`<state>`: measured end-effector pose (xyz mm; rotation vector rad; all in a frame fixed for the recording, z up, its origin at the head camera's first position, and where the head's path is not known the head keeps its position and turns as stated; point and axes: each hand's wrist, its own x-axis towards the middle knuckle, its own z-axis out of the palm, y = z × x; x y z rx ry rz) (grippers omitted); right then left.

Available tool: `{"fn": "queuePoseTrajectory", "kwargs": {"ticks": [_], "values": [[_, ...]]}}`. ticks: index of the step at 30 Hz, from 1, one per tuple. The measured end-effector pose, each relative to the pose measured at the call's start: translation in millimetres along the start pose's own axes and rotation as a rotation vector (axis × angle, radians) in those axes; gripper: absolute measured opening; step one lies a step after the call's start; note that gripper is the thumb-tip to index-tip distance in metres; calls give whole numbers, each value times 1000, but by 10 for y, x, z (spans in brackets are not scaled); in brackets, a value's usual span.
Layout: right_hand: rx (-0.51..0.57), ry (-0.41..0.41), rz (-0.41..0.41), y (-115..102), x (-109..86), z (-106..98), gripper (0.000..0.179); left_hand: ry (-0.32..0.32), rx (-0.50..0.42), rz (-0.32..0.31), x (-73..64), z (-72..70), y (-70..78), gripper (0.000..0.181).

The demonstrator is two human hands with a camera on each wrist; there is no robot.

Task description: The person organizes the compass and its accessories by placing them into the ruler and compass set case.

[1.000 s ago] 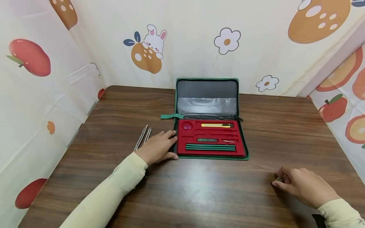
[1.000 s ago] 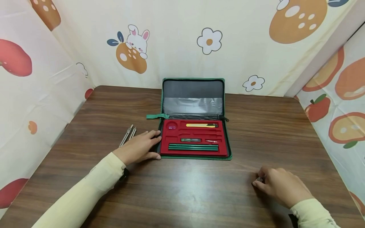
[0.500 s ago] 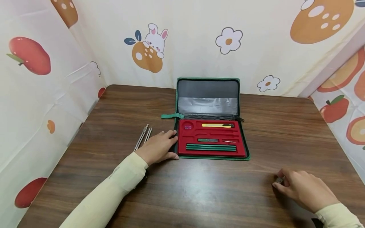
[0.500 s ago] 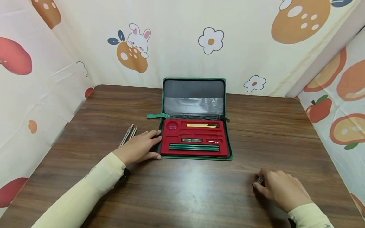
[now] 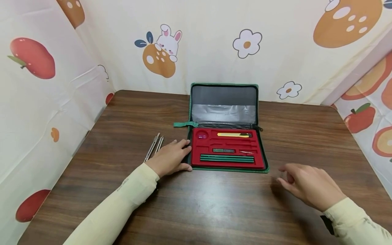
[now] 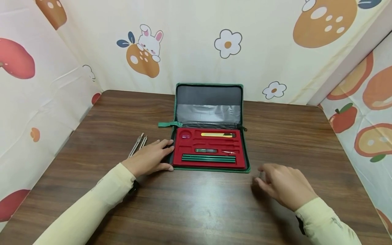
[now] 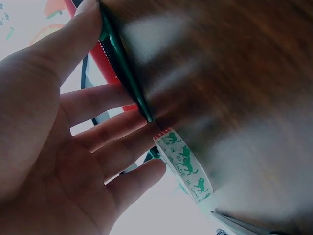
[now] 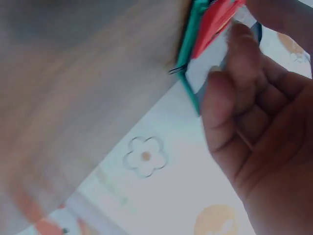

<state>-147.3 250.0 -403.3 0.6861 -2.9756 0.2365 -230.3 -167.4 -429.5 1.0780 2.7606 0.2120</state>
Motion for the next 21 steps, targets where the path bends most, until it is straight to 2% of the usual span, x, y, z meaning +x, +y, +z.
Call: {"fn": "queuePoseTrajectory", "kwargs": {"ticks": [2,5,8,10,17,21], "values": [[-2,53,-63,-38,139,-9,28,0,-2,-1,-4,-3,3,72],[9,75,-123,-62,341,-33,31,0,-4,3,-3,-10,7,72],[39,39,-152,-68,562,-65,16,-3,-3,3,-3,-5,7,73],[51,0,-155,-78,717,-80,13,-6,0,2,-4,1,3,73],[74,-111,-157,-153,1197,-40,16,-14,-6,5,3,16,-10,72],[68,-135,-169,-235,1425,25,20,-6,1,7,1,10,-18,72]]}}
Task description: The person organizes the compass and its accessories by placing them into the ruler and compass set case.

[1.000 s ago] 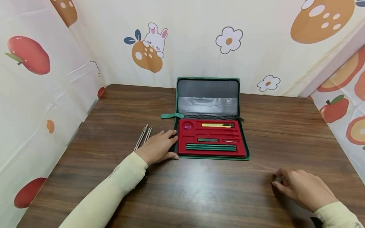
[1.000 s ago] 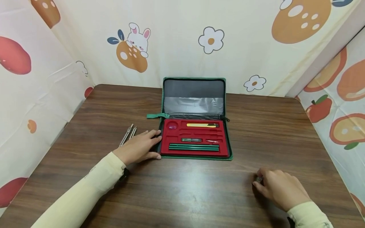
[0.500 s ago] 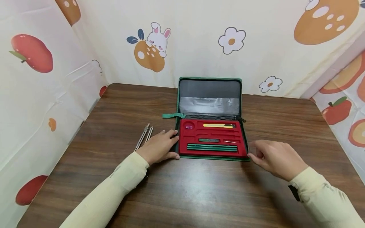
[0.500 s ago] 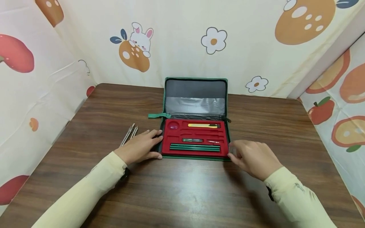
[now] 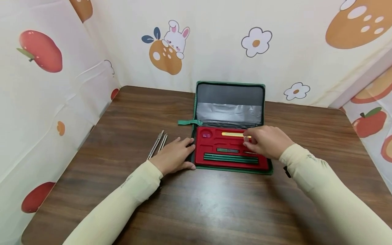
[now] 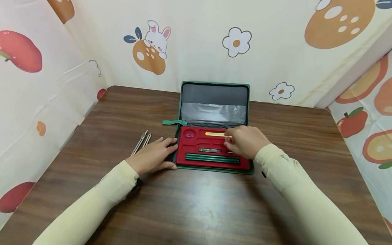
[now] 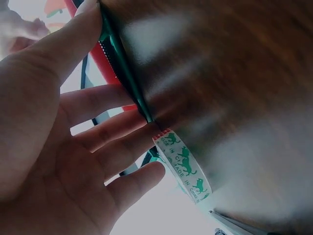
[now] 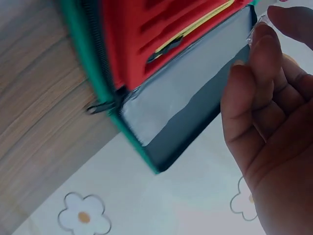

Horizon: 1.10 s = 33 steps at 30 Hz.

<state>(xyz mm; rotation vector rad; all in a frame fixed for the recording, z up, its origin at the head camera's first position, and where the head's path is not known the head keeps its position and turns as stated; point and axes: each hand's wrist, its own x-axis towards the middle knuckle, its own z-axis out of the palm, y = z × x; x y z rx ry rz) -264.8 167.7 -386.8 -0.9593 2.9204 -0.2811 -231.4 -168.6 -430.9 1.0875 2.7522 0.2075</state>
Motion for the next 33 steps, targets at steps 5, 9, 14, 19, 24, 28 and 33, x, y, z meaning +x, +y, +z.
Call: {"fn": "queuePoseTrajectory", "kwargs": {"ticks": [5,9,14,19,24,28,33], "values": [[11,-8,0,-65,266,55,22,-4,9,-1,7,-3,-16,71],[19,-19,-30,-131,458,89,22,-11,9,-7,3,-12,-29,71],[26,-36,-46,-203,612,135,25,-7,6,-3,3,-15,-21,70],[21,-65,-42,-244,716,174,25,-1,14,7,4,-17,-16,70],[14,-113,-30,-241,844,233,26,8,14,12,6,-10,-31,70],[11,-132,-42,-221,909,289,23,4,10,10,7,0,-40,70],[17,-154,-39,-207,953,337,19,-1,17,4,1,11,-57,70]]}}
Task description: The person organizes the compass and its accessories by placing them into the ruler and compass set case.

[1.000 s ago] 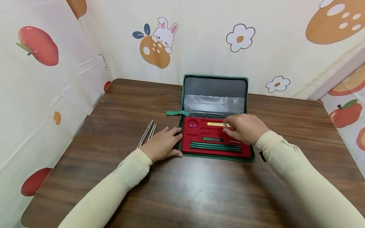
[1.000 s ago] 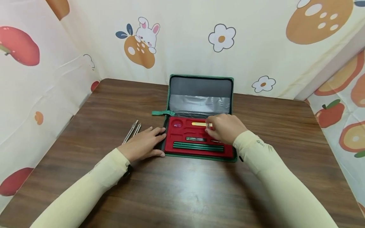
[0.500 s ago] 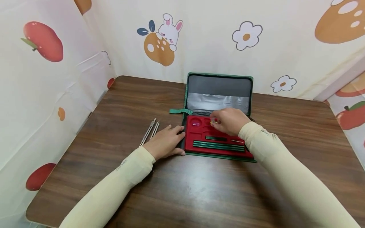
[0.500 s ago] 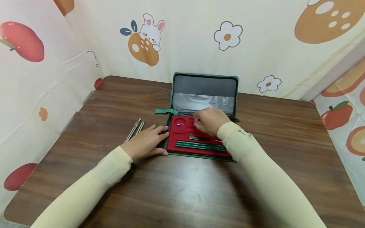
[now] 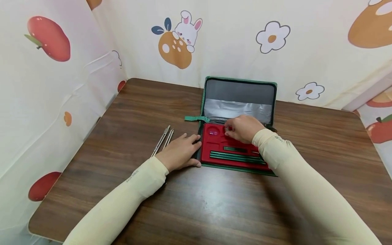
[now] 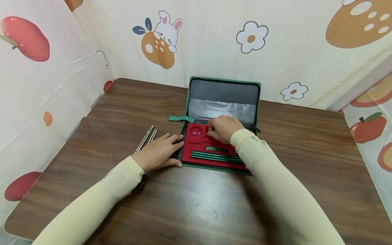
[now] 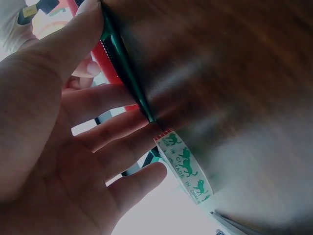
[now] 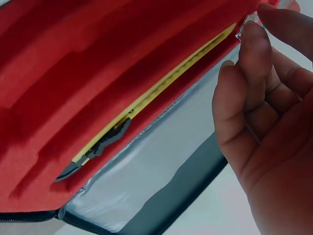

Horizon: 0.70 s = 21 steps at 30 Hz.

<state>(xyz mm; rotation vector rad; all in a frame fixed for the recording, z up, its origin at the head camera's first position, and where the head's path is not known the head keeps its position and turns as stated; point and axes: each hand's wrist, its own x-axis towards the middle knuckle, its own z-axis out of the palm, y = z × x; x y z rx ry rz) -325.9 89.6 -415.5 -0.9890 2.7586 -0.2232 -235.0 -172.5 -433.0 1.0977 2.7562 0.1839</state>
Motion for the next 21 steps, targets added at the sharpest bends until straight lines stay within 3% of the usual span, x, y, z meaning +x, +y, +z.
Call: {"fn": "queuePoseTrajectory", "kwargs": {"ticks": [13,21], "values": [[39,-34,34,19,13,-5,32,8,3,8,2,-7,2,70],[49,-40,47,90,-36,4,31,6,-7,9,-7,-21,-1,70]]}}
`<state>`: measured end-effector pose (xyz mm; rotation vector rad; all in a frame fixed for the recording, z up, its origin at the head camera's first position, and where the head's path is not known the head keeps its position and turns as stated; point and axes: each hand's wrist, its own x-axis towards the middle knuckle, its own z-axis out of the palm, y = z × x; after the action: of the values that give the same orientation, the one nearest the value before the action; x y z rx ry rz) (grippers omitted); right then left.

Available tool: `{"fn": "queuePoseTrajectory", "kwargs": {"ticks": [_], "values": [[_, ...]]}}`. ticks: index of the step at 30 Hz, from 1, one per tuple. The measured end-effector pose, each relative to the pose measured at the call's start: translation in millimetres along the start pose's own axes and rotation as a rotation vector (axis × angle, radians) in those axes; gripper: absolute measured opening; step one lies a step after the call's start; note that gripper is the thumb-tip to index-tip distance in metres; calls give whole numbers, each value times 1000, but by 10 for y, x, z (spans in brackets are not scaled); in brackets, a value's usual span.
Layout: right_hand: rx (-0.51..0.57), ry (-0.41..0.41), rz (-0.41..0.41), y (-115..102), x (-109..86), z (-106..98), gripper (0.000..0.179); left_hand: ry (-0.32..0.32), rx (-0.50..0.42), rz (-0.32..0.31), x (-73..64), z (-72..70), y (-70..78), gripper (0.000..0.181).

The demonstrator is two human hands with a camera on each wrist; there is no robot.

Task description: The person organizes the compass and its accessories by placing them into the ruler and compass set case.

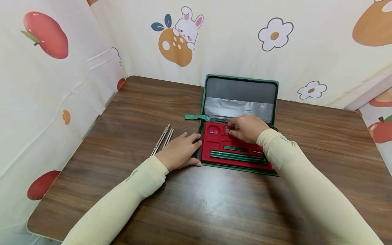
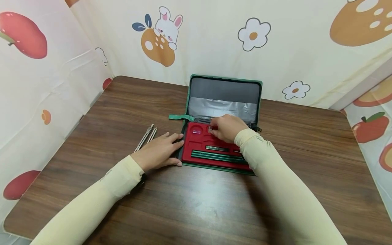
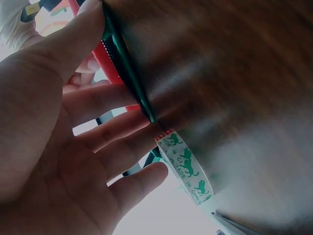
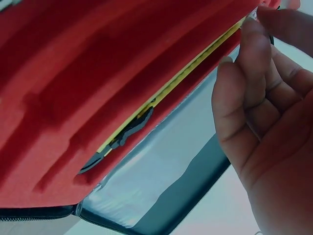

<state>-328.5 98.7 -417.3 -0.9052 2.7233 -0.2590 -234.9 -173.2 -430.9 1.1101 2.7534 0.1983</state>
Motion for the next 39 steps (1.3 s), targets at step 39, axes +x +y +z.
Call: {"fn": "queuePoseTrajectory", "kwargs": {"ticks": [39], "values": [[-200,-124,-360,-1536,1051,-217,22,102,158,0,-16,15,131,65]]}}
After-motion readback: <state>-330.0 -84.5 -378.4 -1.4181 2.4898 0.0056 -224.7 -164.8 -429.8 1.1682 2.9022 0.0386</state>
